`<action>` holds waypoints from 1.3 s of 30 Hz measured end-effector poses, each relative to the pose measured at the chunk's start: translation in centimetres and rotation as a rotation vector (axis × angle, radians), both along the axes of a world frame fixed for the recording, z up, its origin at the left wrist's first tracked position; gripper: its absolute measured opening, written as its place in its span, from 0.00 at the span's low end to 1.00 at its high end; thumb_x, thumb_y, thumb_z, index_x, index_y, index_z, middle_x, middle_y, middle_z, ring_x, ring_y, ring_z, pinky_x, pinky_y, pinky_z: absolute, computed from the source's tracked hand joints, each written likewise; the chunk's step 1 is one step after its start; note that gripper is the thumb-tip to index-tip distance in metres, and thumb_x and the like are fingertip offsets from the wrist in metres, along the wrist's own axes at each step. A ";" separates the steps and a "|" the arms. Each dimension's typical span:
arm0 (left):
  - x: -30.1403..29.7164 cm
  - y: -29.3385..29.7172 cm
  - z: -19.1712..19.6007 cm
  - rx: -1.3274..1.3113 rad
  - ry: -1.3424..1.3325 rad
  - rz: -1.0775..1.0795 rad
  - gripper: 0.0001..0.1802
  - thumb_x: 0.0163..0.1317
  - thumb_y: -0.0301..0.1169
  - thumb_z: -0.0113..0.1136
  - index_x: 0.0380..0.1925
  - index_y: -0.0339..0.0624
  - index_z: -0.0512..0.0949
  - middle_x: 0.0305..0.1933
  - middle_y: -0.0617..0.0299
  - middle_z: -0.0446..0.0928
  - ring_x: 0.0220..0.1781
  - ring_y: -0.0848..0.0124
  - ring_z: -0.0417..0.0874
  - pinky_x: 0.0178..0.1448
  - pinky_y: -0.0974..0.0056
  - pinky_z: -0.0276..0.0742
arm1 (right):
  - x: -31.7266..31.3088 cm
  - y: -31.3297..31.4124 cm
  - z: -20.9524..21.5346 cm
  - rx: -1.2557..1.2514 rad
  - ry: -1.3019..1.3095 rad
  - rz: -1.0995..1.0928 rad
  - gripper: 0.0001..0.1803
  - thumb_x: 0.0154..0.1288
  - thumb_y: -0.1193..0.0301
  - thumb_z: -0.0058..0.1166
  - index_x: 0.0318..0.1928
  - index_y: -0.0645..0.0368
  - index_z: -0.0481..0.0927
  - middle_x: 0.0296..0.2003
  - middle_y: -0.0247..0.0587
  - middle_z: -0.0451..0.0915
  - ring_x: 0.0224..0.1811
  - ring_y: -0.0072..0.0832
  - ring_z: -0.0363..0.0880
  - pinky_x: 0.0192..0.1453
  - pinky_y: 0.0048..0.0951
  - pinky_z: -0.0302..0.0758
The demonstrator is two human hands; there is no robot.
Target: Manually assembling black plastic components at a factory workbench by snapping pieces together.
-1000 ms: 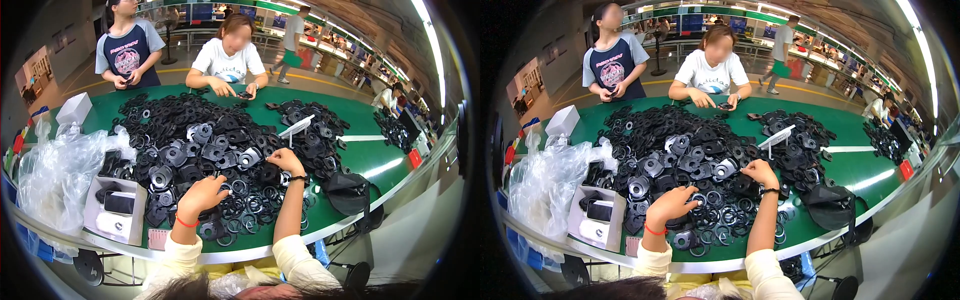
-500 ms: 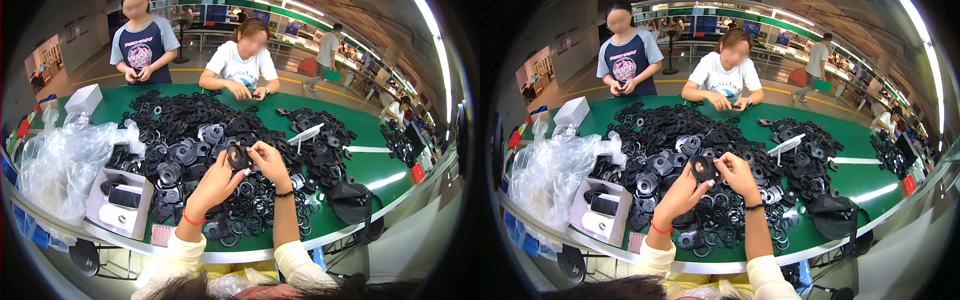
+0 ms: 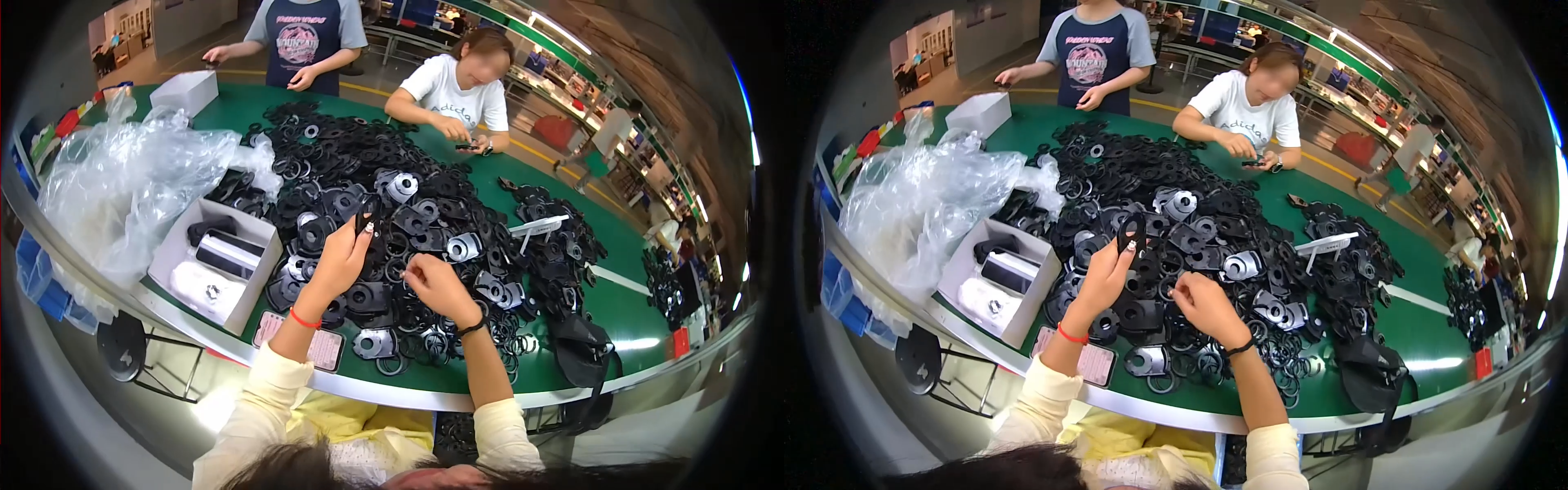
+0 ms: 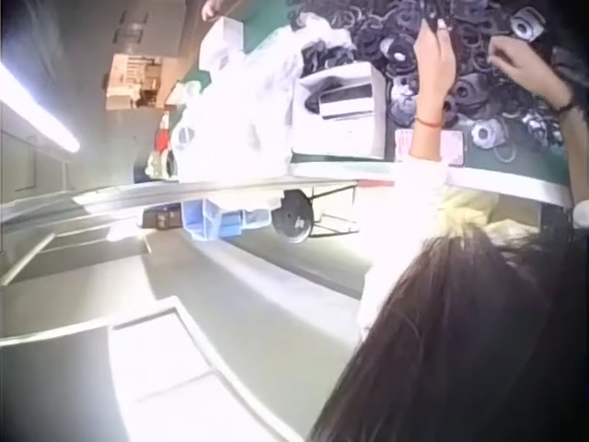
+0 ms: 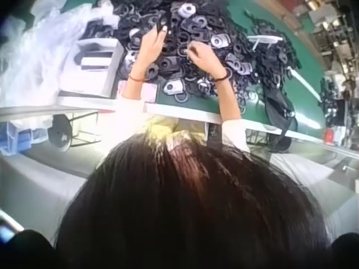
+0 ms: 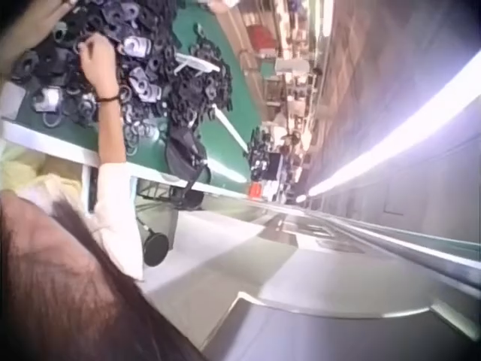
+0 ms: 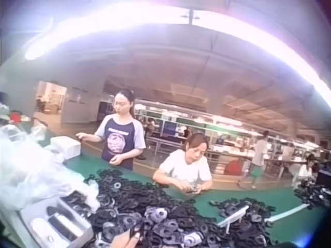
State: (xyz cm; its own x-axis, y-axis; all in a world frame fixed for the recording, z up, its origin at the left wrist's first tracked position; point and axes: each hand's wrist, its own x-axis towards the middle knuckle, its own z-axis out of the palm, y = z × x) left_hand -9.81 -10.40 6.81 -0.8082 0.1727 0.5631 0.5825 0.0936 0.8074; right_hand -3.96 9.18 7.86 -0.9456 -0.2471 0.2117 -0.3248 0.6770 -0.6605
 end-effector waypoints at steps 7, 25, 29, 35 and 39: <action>1.5 1.1 -1.4 0.047 -0.112 -0.087 0.15 0.65 0.28 0.45 0.51 0.34 0.65 0.25 0.47 0.74 0.26 0.52 0.77 0.31 0.59 0.70 | 0.4 1.0 -5.9 0.240 0.128 -0.107 0.12 0.57 0.73 0.55 0.42 0.59 0.71 0.36 0.49 0.71 0.40 0.49 0.73 0.42 0.41 0.72; 0.0 1.2 -4.2 0.189 -0.394 -0.395 0.12 0.66 0.32 0.48 0.44 0.36 0.71 0.35 0.58 0.78 0.36 0.73 0.78 0.45 0.67 0.73 | 3.5 -0.6 -5.6 0.410 0.474 -0.294 0.20 0.51 0.76 0.54 0.48 0.55 0.73 0.46 0.45 0.71 0.50 0.42 0.67 0.53 0.41 0.62; -1.7 -1.9 -4.0 0.185 -0.503 -0.369 0.13 0.65 0.35 0.48 0.43 0.39 0.73 0.36 0.63 0.80 0.34 0.79 0.76 0.35 0.72 0.70 | 5.6 -5.7 -5.4 0.164 0.421 0.112 0.18 0.47 0.74 0.56 0.43 0.54 0.77 0.46 0.46 0.71 0.50 0.42 0.68 0.53 0.40 0.64; -2.7 -4.3 -3.6 0.083 -0.560 -0.380 0.15 0.67 0.37 0.46 0.49 0.43 0.70 0.41 0.65 0.77 0.43 0.75 0.79 0.43 0.68 0.74 | 7.6 -12.6 -6.5 0.194 0.399 0.527 0.19 0.49 0.66 0.53 0.45 0.47 0.78 0.54 0.47 0.67 0.57 0.43 0.61 0.58 0.46 0.55; -2.7 -4.8 -3.5 0.097 -0.583 -0.341 0.16 0.67 0.42 0.47 0.46 0.45 0.73 0.37 0.68 0.79 0.40 0.78 0.77 0.39 0.70 0.73 | 7.3 -13.5 -7.2 0.288 0.388 0.558 0.18 0.50 0.65 0.52 0.45 0.47 0.79 0.55 0.48 0.66 0.58 0.44 0.60 0.59 0.47 0.53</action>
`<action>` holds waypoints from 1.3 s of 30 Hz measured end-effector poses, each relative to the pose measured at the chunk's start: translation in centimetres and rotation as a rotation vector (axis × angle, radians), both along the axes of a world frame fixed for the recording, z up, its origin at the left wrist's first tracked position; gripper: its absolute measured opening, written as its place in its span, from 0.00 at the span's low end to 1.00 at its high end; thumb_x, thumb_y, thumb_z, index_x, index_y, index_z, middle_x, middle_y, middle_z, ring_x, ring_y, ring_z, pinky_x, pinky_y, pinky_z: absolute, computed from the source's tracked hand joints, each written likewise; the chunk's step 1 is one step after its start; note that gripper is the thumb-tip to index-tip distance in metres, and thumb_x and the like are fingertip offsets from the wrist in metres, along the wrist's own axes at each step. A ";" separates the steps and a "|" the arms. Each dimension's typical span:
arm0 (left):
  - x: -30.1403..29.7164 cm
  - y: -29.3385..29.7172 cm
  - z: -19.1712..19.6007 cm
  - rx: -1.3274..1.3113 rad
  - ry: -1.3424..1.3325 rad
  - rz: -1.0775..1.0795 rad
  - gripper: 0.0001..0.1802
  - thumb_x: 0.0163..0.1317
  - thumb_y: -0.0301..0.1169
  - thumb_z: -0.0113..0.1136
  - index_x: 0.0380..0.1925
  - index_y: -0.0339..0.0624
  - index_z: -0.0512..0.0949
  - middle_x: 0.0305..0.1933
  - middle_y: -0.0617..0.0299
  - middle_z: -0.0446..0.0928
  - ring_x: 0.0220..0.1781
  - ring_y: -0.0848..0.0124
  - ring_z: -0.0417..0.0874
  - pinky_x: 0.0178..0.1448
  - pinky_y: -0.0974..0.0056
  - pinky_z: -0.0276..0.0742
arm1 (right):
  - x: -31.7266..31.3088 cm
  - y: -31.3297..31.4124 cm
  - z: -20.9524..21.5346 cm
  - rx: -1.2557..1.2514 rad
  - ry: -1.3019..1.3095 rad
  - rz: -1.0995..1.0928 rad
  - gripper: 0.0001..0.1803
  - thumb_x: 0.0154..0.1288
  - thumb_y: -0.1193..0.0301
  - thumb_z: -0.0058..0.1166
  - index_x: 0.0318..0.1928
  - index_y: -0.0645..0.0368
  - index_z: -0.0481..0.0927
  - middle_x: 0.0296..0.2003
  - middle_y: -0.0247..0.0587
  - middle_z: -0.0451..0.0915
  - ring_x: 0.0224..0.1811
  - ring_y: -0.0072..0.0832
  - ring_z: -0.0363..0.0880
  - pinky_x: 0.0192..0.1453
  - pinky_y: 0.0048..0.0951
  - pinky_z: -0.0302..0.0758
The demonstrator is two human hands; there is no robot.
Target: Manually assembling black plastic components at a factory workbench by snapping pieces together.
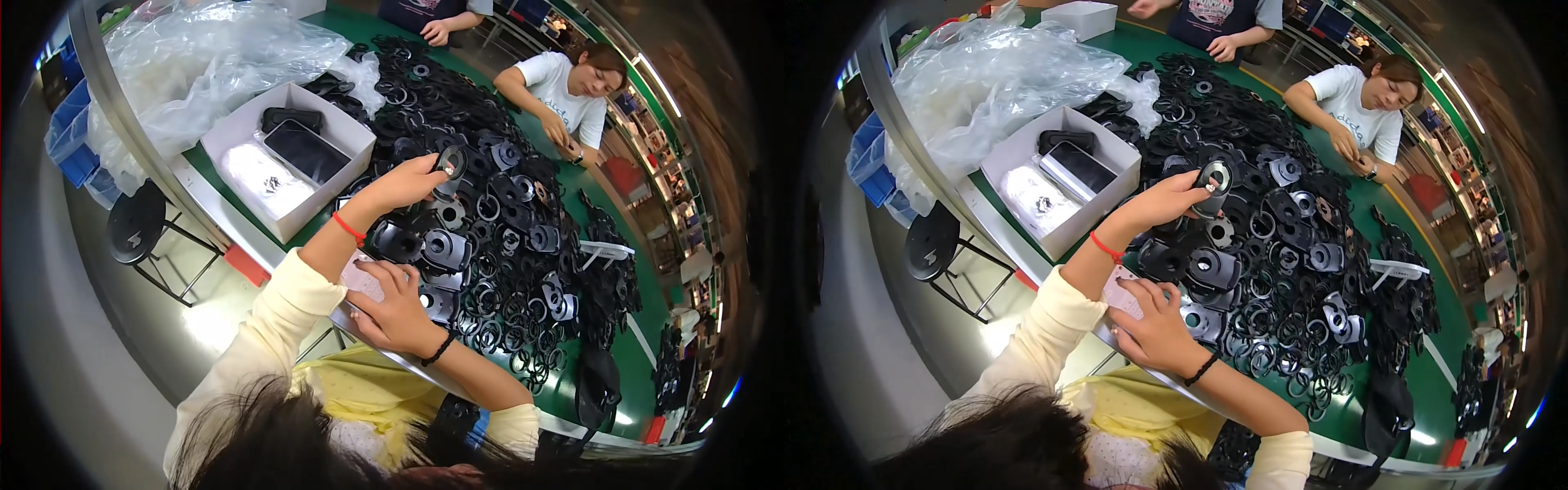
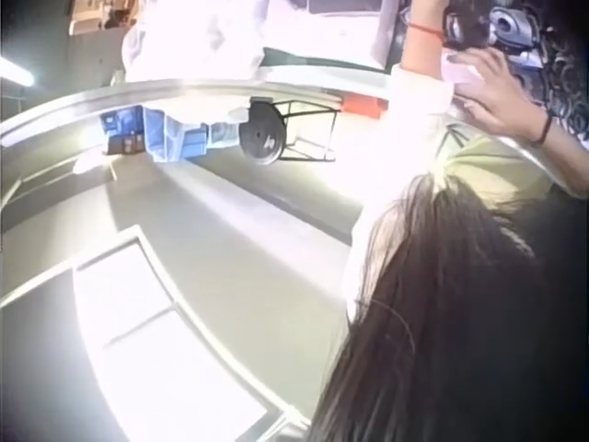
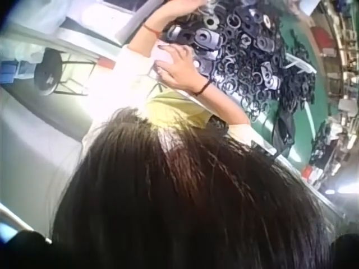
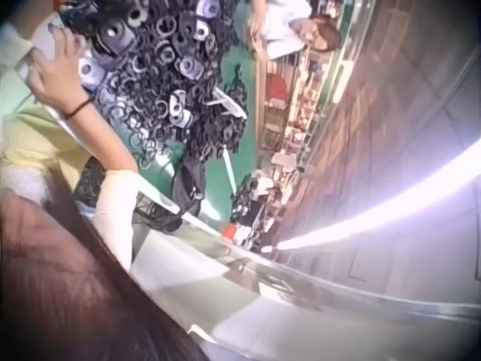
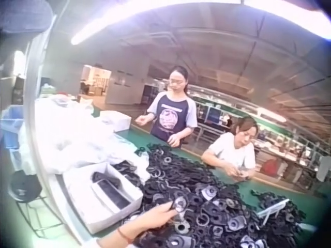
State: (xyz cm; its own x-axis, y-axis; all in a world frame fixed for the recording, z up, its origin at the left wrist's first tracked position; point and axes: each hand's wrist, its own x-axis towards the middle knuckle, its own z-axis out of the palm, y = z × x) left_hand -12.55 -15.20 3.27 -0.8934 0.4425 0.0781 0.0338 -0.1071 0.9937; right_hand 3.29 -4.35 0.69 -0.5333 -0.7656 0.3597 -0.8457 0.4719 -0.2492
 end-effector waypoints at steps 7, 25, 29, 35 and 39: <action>-0.2 -0.5 0.1 0.005 -0.001 -0.062 0.17 0.68 0.40 0.48 0.52 0.45 0.69 0.42 0.65 0.77 0.46 0.73 0.80 0.45 0.68 0.74 | -0.1 1.0 -0.6 -0.089 -0.084 -0.241 0.20 0.51 0.70 0.49 0.48 0.52 0.76 0.56 0.49 0.64 0.58 0.46 0.59 0.59 0.43 0.54; 0.5 0.6 0.2 0.067 0.041 0.104 0.11 0.66 0.31 0.43 0.47 0.42 0.69 0.39 0.60 0.80 0.42 0.72 0.82 0.42 0.68 0.77 | -0.1 0.7 -0.5 -0.064 -0.021 -0.050 0.15 0.54 0.66 0.53 0.44 0.50 0.78 0.51 0.46 0.68 0.56 0.43 0.63 0.57 0.47 0.54; 1.3 1.7 -0.1 0.113 0.055 0.151 0.11 0.65 0.34 0.48 0.40 0.39 0.72 0.30 0.63 0.78 0.30 0.77 0.78 0.32 0.70 0.73 | -0.5 1.1 -1.2 -0.198 -0.071 -0.210 0.12 0.52 0.69 0.52 0.40 0.53 0.78 0.50 0.46 0.69 0.54 0.42 0.64 0.56 0.44 0.56; 1.3 2.4 -0.6 0.020 0.103 0.115 0.11 0.64 0.33 0.48 0.39 0.37 0.72 0.29 0.60 0.79 0.28 0.75 0.78 0.34 0.67 0.74 | -0.3 1.0 -0.8 -0.219 -0.060 0.011 0.11 0.48 0.72 0.56 0.36 0.49 0.80 0.48 0.42 0.71 0.50 0.40 0.68 0.53 0.42 0.59; 1.2 2.3 -1.0 -0.076 0.137 0.065 0.14 0.68 0.39 0.46 0.47 0.43 0.71 0.36 0.65 0.80 0.37 0.78 0.80 0.38 0.71 0.74 | -0.3 0.9 -0.6 -0.218 -0.071 0.031 0.10 0.49 0.72 0.56 0.35 0.49 0.80 0.48 0.42 0.71 0.50 0.40 0.68 0.53 0.42 0.59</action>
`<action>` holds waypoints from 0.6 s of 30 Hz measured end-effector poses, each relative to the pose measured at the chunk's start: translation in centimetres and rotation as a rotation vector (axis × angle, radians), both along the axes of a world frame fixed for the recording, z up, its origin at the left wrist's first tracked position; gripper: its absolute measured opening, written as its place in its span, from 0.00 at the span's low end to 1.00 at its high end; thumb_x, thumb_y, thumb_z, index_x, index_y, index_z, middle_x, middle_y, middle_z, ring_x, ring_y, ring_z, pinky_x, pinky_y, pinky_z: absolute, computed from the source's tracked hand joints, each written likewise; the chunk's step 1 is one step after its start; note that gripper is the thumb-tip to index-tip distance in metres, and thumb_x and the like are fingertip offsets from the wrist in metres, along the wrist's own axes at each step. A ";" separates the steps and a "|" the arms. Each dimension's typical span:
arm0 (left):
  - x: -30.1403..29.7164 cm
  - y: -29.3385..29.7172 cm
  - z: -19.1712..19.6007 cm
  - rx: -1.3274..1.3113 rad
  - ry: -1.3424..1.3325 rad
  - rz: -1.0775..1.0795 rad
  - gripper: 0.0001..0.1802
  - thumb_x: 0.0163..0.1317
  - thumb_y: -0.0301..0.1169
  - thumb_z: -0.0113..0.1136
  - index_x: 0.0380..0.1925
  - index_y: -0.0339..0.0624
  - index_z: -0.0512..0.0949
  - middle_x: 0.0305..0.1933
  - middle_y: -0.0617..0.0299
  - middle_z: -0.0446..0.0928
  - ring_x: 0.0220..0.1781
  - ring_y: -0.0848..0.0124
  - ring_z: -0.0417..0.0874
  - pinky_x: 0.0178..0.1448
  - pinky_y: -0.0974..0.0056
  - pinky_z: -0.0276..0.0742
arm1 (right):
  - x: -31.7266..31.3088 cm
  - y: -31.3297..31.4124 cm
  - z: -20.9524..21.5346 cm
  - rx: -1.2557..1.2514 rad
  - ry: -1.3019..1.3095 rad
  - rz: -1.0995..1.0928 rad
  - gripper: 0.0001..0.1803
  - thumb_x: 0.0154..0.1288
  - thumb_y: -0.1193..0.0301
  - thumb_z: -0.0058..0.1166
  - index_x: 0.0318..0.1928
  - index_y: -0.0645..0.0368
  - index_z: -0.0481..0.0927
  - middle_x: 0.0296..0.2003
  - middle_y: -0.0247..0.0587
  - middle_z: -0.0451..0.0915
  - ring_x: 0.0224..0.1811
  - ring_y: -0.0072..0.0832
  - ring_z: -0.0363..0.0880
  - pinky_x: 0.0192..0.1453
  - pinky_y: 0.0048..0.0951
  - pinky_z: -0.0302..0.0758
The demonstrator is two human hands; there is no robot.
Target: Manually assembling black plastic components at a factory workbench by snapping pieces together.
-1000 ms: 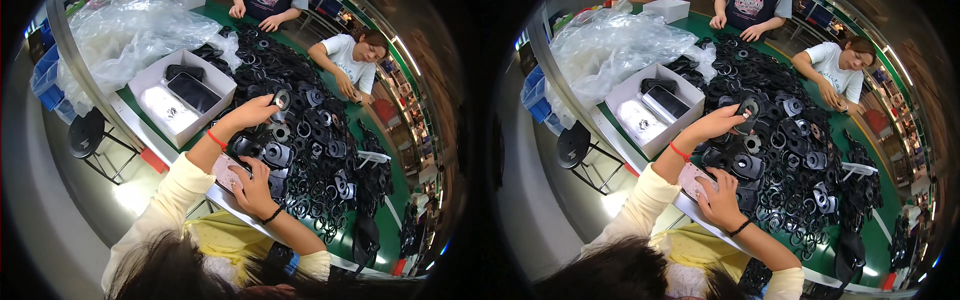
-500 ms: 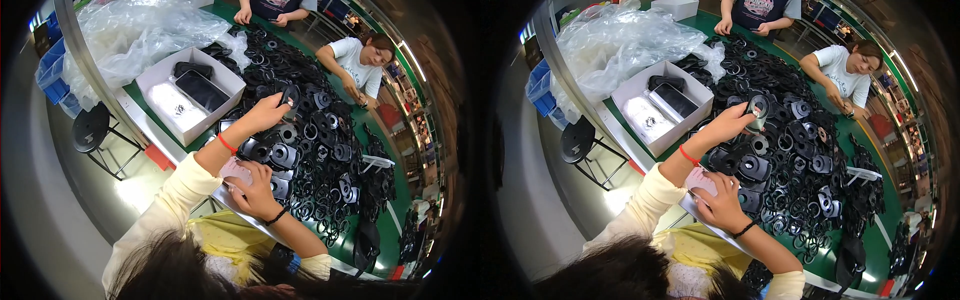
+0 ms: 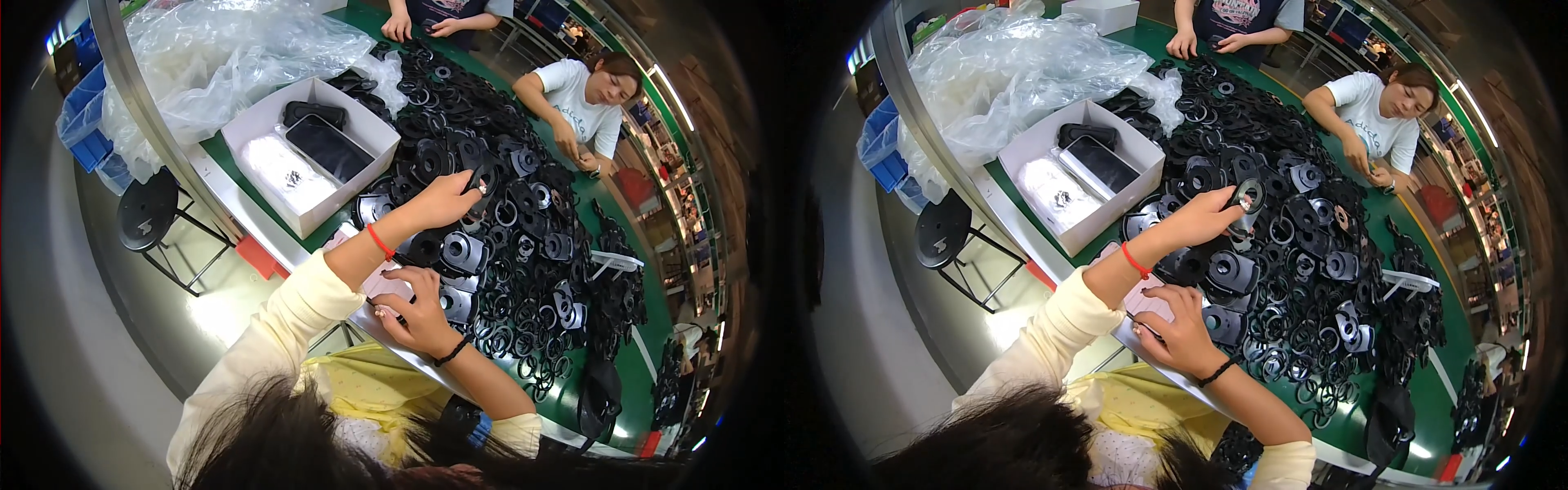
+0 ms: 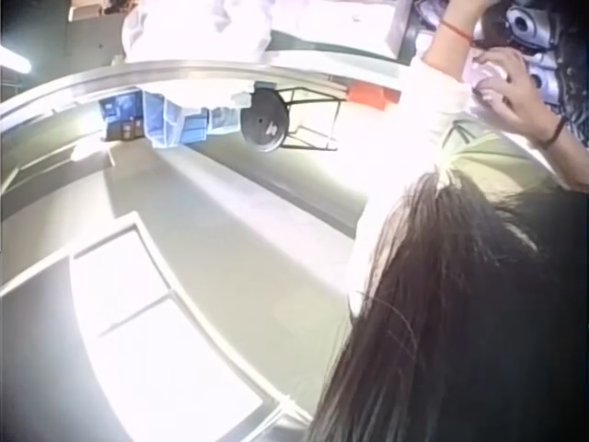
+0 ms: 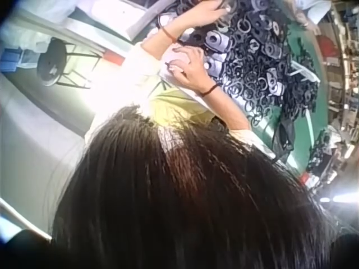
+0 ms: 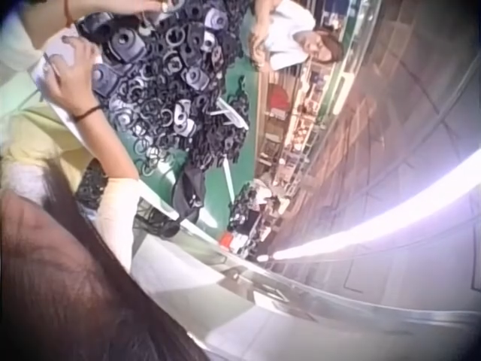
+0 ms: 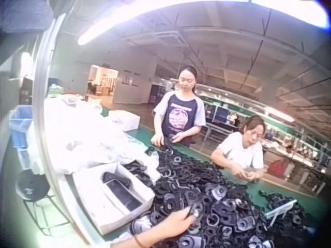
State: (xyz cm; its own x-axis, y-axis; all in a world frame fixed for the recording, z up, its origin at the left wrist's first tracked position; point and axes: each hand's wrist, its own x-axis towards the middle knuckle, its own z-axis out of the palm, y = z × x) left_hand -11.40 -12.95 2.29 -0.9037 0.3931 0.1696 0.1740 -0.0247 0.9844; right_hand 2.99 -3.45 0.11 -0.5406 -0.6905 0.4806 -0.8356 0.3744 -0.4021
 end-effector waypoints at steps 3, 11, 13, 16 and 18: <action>0.2 0.0 0.2 0.010 0.010 0.012 0.14 0.68 0.39 0.46 0.47 0.44 0.71 0.37 0.65 0.80 0.38 0.78 0.80 0.38 0.71 0.74 | 0.0 0.1 -0.1 -0.022 0.001 0.012 0.09 0.49 0.73 0.55 0.35 0.50 0.80 0.47 0.41 0.71 0.50 0.39 0.68 0.52 0.42 0.59; 2.0 0.9 0.5 0.221 0.003 0.186 0.14 0.66 0.37 0.48 0.38 0.35 0.71 0.28 0.57 0.80 0.29 0.72 0.80 0.35 0.65 0.74 | -0.4 0.4 -0.4 -0.054 0.032 -0.187 0.06 0.50 0.74 0.55 0.32 0.54 0.78 0.43 0.40 0.73 0.47 0.37 0.70 0.50 0.40 0.60; 2.3 2.7 -0.1 0.129 0.208 0.304 0.14 0.66 0.38 0.47 0.37 0.36 0.71 0.22 0.47 0.76 0.23 0.55 0.79 0.30 0.56 0.72 | -0.7 1.2 -0.1 -0.113 0.111 -0.206 0.08 0.47 0.77 0.53 0.32 0.55 0.78 0.38 0.39 0.75 0.43 0.36 0.72 0.49 0.39 0.61; 4.0 5.1 1.5 0.089 0.214 0.276 0.13 0.64 0.36 0.47 0.39 0.37 0.69 0.22 0.43 0.75 0.26 0.45 0.77 0.28 0.51 0.69 | -1.5 4.4 2.1 -0.132 0.310 -0.275 0.04 0.47 0.77 0.50 0.27 0.56 0.76 0.31 0.36 0.76 0.35 0.34 0.73 0.46 0.38 0.62; 4.8 6.7 1.5 0.140 0.218 0.260 0.12 0.64 0.35 0.47 0.39 0.37 0.69 0.22 0.42 0.75 0.27 0.44 0.77 0.29 0.50 0.69 | -1.9 6.9 2.7 -0.251 0.315 -0.417 0.04 0.52 0.76 0.45 0.24 0.58 0.73 0.26 0.42 0.74 0.32 0.37 0.71 0.41 0.36 0.66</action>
